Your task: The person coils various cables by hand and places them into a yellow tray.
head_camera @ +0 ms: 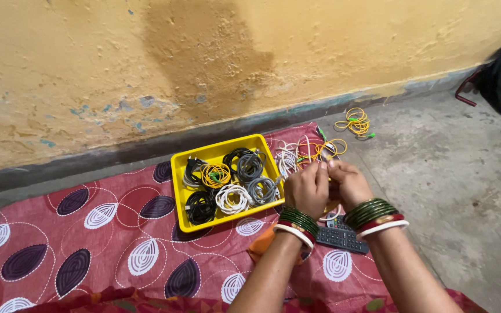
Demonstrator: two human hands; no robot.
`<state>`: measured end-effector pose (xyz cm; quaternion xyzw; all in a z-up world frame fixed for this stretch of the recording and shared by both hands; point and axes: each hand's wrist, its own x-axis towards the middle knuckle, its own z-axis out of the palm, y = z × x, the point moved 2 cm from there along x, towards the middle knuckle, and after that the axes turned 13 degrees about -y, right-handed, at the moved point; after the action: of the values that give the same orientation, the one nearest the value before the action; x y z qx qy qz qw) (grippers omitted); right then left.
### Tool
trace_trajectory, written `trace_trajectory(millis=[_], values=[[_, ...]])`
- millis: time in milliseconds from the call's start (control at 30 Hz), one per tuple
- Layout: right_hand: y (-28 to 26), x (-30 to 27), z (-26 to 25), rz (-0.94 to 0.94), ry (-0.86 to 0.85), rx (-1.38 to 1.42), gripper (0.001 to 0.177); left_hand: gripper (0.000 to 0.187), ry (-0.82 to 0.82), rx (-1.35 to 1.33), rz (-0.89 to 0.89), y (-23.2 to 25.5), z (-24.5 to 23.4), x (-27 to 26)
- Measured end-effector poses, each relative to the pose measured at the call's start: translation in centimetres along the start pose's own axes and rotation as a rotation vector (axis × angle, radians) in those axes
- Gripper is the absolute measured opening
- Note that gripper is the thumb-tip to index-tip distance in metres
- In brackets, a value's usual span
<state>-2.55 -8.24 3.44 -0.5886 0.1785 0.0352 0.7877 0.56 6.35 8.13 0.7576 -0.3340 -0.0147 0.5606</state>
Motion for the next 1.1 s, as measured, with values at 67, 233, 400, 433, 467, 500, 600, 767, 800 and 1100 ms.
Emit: trace_trajectory(millis=[67, 233, 400, 433, 467, 500, 600, 767, 800, 1100], values=[[-0.7, 0.2, 1.3, -0.293, 0.164, -0.262, 0.031, 0.036, 0.062, 0.013, 0.026, -0.4, 0.1, 0.6], [-1.7, -1.3, 2.2, -0.648, 0.635, -0.658, 0.029, 0.042, -0.106, -0.308, -0.227, -1.9, 2.9, 3.4], [-2.0, -0.8, 1.4, -0.738, 0.782, -0.585, 0.027, 0.029, -0.383, -0.91, -0.284, -5.2, 5.4, 4.4], [-2.0, -0.5, 1.4, -0.73, 0.753, -0.505, 0.026, 0.025, -0.521, -1.085, -0.275, -5.9, 5.7, 4.7], [-2.2, -0.2, 1.6, -0.722, 0.721, -0.424, 0.024, 0.025, -0.518, -1.084, -0.275, -6.6, 5.9, 5.0], [-2.3, 0.1, 2.1, -0.722, 0.718, -0.424, 0.024, 0.028, -0.454, -1.083, -0.277, -7.1, 6.0, 5.2], [-2.7, 1.7, 2.9, -0.658, 0.517, -0.074, 0.019, 0.032, -0.332, -1.161, -0.32, -7.5, 5.5, 5.7], [-2.8, 3.7, 3.5, -0.504, 0.272, 0.107, 0.027, 0.027, -0.244, -1.451, -0.469, -6.7, 1.4, 6.1], [-3.0, 3.8, 3.3, -0.503, 0.271, 0.108, 0.027, 0.031, -0.273, -1.463, -0.511, -6.5, 0.4, 6.2], [-0.9, 5.1, 0.4, -0.138, -0.245, 0.492, 0.018, 0.036, -0.453, -1.331, -0.478, -4.3, -1.9, 4.5]])
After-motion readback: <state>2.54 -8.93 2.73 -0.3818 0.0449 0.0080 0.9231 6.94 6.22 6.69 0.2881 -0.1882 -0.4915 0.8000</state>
